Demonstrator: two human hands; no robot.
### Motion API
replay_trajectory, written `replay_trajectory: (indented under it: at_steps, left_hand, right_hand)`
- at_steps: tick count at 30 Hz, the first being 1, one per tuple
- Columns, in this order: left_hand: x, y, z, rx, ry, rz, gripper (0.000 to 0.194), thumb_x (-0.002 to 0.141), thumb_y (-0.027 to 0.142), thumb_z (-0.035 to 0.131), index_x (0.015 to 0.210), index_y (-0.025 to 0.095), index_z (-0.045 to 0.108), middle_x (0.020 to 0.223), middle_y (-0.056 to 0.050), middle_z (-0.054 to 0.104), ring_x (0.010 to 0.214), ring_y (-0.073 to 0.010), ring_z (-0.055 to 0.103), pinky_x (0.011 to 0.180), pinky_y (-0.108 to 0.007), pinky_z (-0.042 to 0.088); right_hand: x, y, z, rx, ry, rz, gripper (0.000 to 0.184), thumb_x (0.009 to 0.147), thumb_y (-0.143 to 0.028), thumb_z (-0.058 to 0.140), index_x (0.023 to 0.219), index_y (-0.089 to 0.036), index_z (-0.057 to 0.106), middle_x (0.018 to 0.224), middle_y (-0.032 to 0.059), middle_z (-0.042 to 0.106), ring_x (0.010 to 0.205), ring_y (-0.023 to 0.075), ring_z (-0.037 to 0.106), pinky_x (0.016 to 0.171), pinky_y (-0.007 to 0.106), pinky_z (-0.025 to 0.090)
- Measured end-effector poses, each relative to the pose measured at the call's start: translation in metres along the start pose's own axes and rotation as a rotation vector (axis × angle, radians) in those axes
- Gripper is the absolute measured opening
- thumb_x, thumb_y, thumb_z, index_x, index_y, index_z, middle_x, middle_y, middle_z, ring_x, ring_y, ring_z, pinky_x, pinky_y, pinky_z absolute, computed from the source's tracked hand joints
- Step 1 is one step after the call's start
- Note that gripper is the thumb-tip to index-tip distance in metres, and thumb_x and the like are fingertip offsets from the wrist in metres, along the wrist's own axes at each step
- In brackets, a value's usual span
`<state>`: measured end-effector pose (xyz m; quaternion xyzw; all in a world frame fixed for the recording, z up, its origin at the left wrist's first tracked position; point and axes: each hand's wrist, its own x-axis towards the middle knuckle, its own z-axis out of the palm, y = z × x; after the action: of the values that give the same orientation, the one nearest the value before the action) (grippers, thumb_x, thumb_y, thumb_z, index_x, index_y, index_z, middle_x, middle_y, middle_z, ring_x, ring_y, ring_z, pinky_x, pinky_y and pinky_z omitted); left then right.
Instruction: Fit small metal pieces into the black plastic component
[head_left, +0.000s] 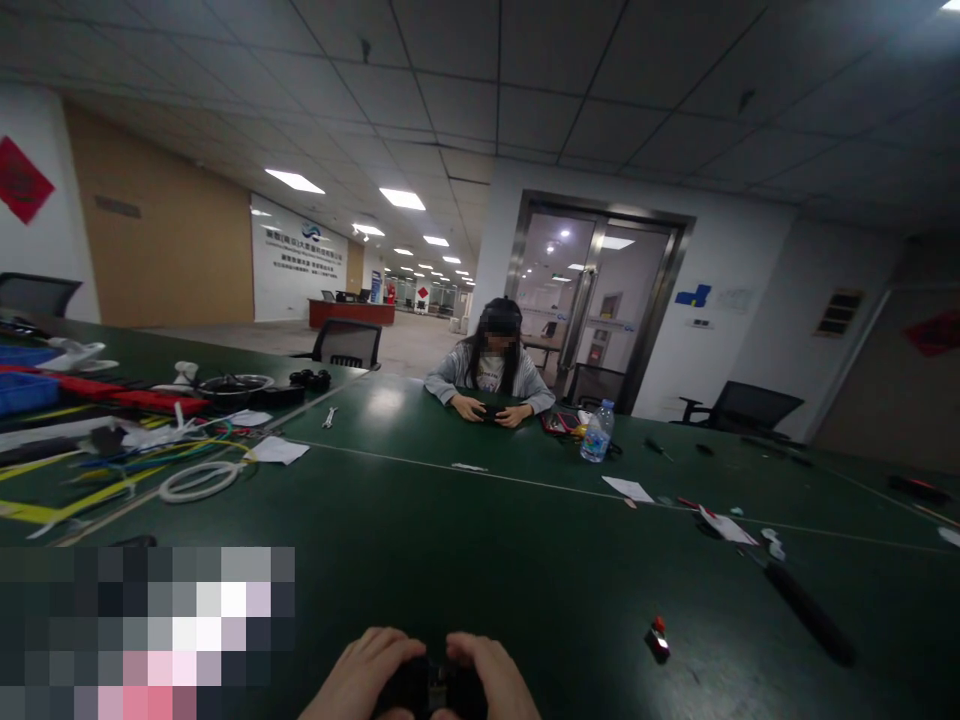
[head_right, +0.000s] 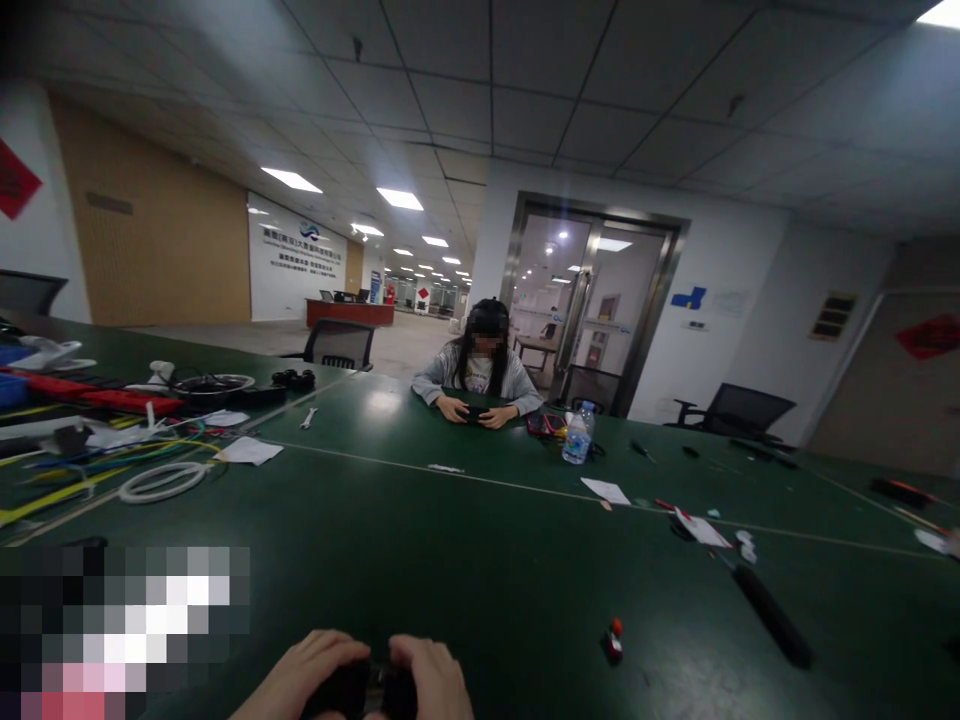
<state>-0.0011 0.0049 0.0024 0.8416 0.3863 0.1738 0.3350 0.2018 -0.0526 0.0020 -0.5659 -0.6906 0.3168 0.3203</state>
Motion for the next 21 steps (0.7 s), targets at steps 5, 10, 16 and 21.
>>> replay_trajectory:
  at_steps: [5, 10, 16, 21]
  left_hand:
    - [0.001, -0.009, 0.008, -0.019, 0.077, 0.032, 0.046, 0.062, 0.023, 0.063, 0.107, 0.032, 0.059, 0.112, -0.002, 0.063, 0.104, -0.027, 0.052, 0.091, -0.04, 0.041]
    - [-0.001, -0.006, 0.008, -0.04, 0.103, 0.04, 0.046, 0.062, 0.019, 0.063, 0.106, 0.03, 0.059, 0.11, -0.002, 0.063, 0.104, -0.027, 0.053, 0.092, -0.04, 0.04]
    - [-0.011, 0.022, -0.008, -0.055, 0.048, -0.011, 0.053, 0.062, 0.015, 0.061, 0.113, 0.028, 0.055, 0.115, -0.003, 0.06, 0.108, -0.0251, 0.049, 0.096, -0.04, 0.037]
    - [-0.017, 0.049, -0.018, -0.059, 0.045, -0.074, 0.046, 0.066, 0.012, 0.056, 0.11, 0.025, 0.057, 0.114, -0.003, 0.061, 0.108, -0.0219, 0.049, 0.097, -0.037, 0.036]
  right_hand:
    - [-0.003, 0.0, 0.005, 0.079, 0.166, 0.059, 0.084, 0.062, -0.019, 0.067, 0.137, -0.022, 0.028, 0.106, 0.0058, 0.064, 0.096, 0.0241, 0.057, 0.085, 0.032, 0.041]
    - [-0.004, -0.009, 0.001, -0.112, 0.06, -0.035, 0.045, 0.059, -0.023, 0.073, 0.103, -0.028, 0.063, 0.109, 0.0038, 0.063, 0.103, 0.0246, 0.053, 0.088, 0.032, 0.039]
    - [-0.006, -0.019, -0.003, -0.167, 0.018, -0.017, 0.03, 0.062, -0.014, 0.067, 0.09, -0.025, 0.065, 0.108, 0.0034, 0.062, 0.104, 0.0225, 0.052, 0.089, 0.032, 0.037]
    - [-0.009, -0.03, -0.005, -0.117, 0.024, -0.025, 0.028, 0.062, -0.01, 0.064, 0.085, -0.024, 0.065, 0.106, 0.0039, 0.062, 0.102, 0.023, 0.052, 0.088, 0.033, 0.037]
